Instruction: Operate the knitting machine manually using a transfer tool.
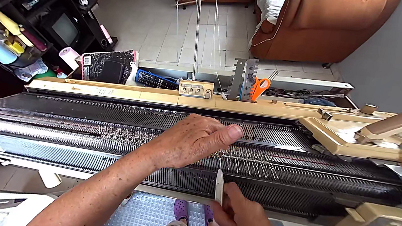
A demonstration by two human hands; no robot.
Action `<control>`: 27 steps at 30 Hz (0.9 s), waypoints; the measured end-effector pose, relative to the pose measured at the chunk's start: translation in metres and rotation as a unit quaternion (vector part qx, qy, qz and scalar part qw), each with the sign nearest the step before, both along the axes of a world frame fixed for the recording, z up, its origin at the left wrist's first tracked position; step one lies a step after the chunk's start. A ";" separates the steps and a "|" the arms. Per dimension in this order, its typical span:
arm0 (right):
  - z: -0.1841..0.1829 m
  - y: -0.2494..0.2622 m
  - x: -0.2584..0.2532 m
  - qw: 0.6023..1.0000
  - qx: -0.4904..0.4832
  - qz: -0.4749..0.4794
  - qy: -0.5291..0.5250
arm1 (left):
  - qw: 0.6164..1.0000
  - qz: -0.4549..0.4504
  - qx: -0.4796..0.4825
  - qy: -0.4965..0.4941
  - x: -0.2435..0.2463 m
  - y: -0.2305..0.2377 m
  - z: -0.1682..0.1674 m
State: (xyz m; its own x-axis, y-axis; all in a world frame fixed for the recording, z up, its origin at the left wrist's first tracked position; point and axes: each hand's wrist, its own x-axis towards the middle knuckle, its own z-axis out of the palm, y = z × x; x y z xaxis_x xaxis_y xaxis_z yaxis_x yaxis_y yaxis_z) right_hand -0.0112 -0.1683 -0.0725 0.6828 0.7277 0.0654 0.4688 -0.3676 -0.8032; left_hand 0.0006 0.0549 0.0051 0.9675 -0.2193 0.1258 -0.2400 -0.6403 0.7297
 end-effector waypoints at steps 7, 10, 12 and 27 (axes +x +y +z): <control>0.059 0.005 0.017 0.802 0.169 0.027 0.572 | 1.000 0.008 0.016 0.006 0.000 0.001 0.001; 0.074 -0.006 -0.001 0.883 0.103 0.078 0.451 | 0.999 0.016 0.037 0.015 0.000 0.001 0.002; 0.055 -0.006 -0.003 0.960 0.008 0.077 0.269 | 0.999 0.017 0.038 0.009 -0.001 0.002 0.001; 0.043 0.005 0.015 0.844 0.110 0.057 0.521 | 1.000 0.003 0.009 0.004 0.001 0.006 0.000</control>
